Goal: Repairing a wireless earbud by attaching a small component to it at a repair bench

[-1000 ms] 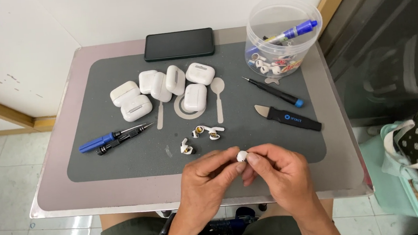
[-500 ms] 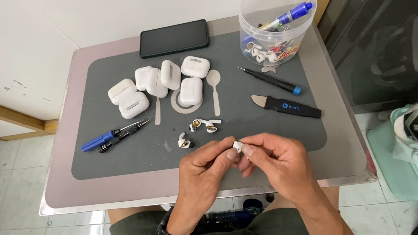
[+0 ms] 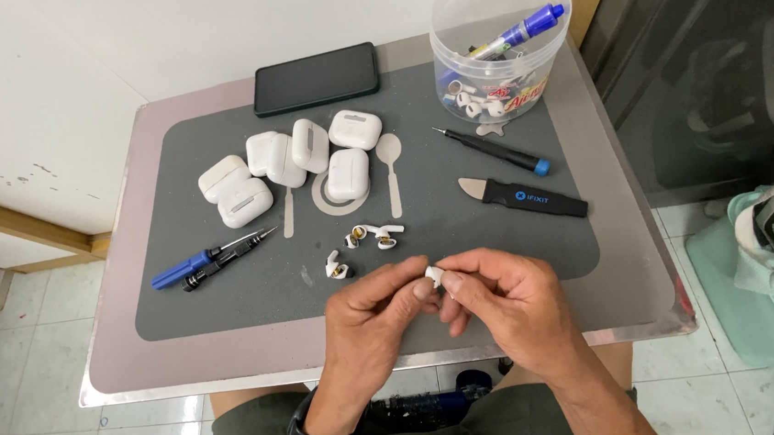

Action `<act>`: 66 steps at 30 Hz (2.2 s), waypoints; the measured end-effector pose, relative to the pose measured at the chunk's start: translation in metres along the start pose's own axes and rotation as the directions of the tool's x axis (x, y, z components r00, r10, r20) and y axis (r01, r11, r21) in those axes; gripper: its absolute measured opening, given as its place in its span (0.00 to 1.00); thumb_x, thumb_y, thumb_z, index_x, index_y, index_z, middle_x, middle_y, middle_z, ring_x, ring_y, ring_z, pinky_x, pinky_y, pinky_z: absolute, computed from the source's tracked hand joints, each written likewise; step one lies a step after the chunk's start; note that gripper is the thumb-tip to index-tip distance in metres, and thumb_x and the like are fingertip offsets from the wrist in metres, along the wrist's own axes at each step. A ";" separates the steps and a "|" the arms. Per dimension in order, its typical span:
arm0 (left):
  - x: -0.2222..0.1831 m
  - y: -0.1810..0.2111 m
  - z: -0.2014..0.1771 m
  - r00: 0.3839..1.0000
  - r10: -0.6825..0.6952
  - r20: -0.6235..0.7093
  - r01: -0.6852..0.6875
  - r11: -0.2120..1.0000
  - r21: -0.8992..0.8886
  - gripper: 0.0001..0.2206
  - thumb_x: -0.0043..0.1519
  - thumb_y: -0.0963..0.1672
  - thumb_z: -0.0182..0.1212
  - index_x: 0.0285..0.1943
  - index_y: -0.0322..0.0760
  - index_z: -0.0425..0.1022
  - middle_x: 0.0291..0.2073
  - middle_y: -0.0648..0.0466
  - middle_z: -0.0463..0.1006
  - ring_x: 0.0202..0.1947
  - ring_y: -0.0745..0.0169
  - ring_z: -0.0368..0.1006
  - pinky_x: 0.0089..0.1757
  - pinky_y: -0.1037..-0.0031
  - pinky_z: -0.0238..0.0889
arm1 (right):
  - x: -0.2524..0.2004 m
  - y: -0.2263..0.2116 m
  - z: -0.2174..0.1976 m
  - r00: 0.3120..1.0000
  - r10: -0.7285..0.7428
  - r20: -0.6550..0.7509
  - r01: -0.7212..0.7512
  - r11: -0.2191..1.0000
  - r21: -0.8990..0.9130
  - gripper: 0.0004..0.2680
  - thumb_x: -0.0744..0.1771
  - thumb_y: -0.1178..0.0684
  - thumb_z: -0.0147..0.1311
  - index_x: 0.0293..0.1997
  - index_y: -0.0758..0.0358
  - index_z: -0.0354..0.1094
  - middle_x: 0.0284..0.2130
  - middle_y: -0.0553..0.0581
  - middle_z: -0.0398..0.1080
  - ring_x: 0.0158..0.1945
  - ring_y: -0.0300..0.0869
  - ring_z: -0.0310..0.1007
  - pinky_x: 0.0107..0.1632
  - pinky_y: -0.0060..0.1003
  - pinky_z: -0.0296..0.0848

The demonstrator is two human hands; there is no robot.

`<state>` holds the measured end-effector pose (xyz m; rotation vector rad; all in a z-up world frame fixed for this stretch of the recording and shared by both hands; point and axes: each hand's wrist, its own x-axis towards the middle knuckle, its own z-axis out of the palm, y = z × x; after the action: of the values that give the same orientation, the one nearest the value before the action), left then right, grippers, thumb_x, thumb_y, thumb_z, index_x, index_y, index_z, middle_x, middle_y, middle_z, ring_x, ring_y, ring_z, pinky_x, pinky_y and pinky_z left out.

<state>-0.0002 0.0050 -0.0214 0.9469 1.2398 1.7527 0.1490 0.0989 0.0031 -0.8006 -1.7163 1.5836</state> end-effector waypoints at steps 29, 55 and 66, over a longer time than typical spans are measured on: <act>-0.001 0.012 0.006 0.995 0.091 0.046 -0.099 0.972 0.215 0.11 0.61 0.38 0.67 0.52 0.35 0.83 0.34 0.49 0.82 0.33 0.63 0.77 0.37 0.77 0.72 | -0.001 0.004 -0.003 0.997 -0.071 0.024 0.069 0.996 0.053 0.07 0.67 0.56 0.55 0.42 0.69 0.79 0.18 0.56 0.76 0.16 0.39 0.72 0.24 0.28 0.75; -0.002 0.007 0.007 0.995 0.104 -0.005 -0.101 0.971 0.217 0.10 0.60 0.38 0.68 0.50 0.32 0.83 0.37 0.50 0.84 0.35 0.64 0.77 0.38 0.77 0.74 | -0.003 0.006 -0.003 0.985 -0.169 0.030 0.168 0.985 0.032 0.07 0.68 0.57 0.53 0.44 0.69 0.78 0.20 0.55 0.76 0.18 0.37 0.74 0.25 0.27 0.78; 0.000 0.011 0.005 0.990 0.105 0.097 -0.116 0.986 0.121 0.11 0.62 0.38 0.66 0.53 0.32 0.81 0.35 0.46 0.83 0.35 0.58 0.80 0.40 0.74 0.77 | -0.003 0.005 -0.004 0.978 -0.200 0.056 0.199 0.980 0.013 0.07 0.68 0.56 0.54 0.42 0.67 0.77 0.20 0.53 0.76 0.18 0.36 0.74 0.25 0.26 0.79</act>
<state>0.0019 0.0042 -0.0096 1.1757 1.2733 1.7119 0.1540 0.0992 -0.0016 -0.5644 -1.7700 1.4878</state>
